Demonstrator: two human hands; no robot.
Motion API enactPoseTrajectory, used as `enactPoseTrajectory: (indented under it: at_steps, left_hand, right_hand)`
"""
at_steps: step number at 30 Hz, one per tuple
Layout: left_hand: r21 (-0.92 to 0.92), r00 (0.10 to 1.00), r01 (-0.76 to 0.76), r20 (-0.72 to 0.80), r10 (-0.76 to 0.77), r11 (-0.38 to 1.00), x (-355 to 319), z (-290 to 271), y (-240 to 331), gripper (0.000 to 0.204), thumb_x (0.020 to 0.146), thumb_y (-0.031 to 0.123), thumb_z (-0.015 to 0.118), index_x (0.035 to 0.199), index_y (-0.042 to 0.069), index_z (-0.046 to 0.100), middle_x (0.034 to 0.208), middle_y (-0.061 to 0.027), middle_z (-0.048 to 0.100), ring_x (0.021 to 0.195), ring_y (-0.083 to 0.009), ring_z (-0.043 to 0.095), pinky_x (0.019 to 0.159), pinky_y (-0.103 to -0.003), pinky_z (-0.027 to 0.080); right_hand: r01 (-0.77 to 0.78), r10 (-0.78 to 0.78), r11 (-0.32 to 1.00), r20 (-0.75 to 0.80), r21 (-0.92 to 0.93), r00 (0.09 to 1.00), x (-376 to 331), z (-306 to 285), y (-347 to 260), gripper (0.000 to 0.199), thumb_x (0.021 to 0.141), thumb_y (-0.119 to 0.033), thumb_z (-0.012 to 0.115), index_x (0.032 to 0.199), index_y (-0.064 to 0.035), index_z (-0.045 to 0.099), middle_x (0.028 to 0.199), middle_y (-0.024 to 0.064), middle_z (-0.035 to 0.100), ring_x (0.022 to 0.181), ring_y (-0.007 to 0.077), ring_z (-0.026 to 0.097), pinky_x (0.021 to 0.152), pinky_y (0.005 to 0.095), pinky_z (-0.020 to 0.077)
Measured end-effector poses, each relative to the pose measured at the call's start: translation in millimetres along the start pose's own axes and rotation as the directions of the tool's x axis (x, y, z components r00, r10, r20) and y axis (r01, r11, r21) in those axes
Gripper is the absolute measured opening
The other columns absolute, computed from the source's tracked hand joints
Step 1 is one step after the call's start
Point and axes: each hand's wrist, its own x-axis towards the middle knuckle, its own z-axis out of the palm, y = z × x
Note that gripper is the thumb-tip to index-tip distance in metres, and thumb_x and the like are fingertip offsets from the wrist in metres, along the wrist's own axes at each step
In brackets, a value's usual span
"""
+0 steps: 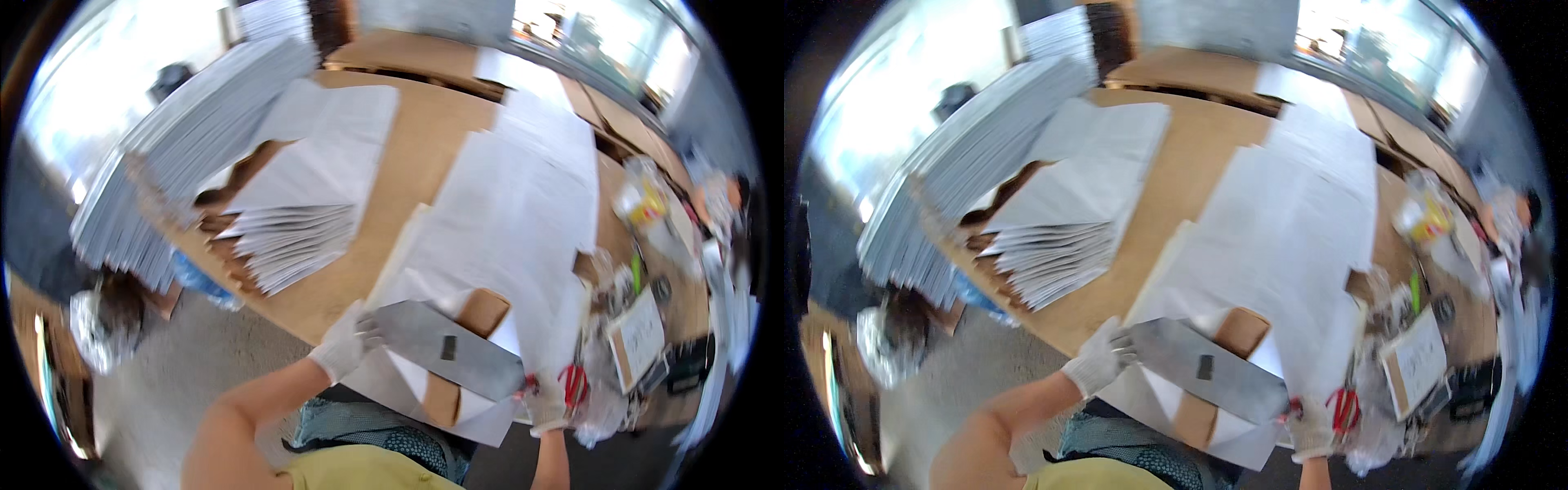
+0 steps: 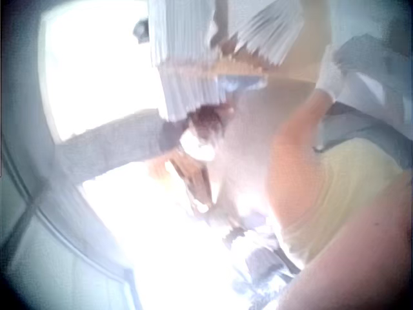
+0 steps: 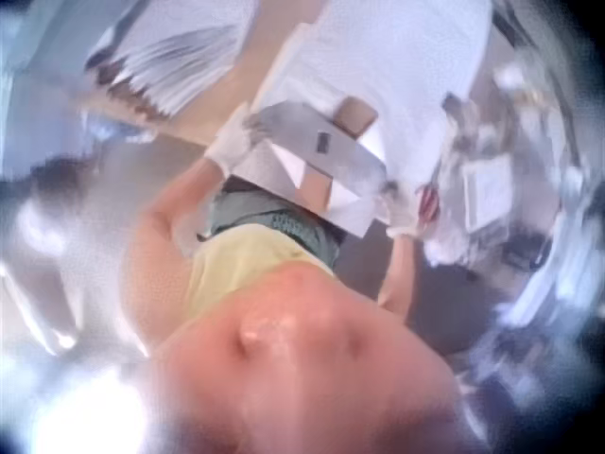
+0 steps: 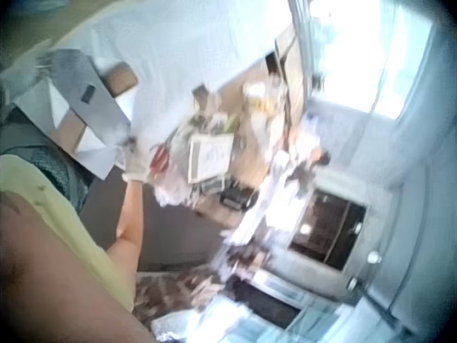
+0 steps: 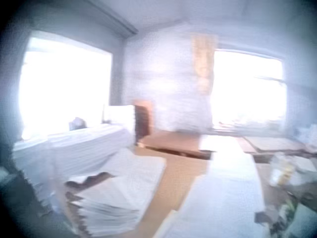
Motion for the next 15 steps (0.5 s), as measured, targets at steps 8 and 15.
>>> enactPoseTrajectory:
  at_steps: [8, 15]
  left_hand:
    - [0.425, 0.998, 0.019, -0.067, 0.01, 0.905, 27, 33, 27, 0.042, 0.103, 0.044, 0.055, 0.112, 0.007, 0.072, 0.084, -0.0106, 0.071, 0.069, -0.0223, 0.069, 0.063, -0.039, 0.056]
    - [0.658, 0.77, -0.492, 0.023, 0.638, 0.57, -9, 65, 142, 0.043, 0.1, 0.044, 0.063, 0.116, 0.006, 0.073, 0.091, -0.0173, 0.074, 0.085, -0.0336, 0.073, 0.082, -0.042, 0.058]
  right_hand:
    - [-0.042, -0.024, 0.938, 0.186, 0.343, 0.982, -13, -2, -11, 0.061, 0.063, -0.014, 0.099, 0.116, -0.0022, 0.07, 0.098, 0.01, 0.072, 0.088, 0.0182, 0.069, 0.075, 0.0336, 0.057]
    - [-0.227, 0.127, 0.633, 0.191, 0.74, 0.973, 1, 35, -24, 0.032, 0.088, -0.004, 0.075, 0.119, -0.0002, 0.07, 0.1, 0.0031, 0.071, 0.081, 0.0128, 0.062, 0.07, 0.0283, 0.0505]
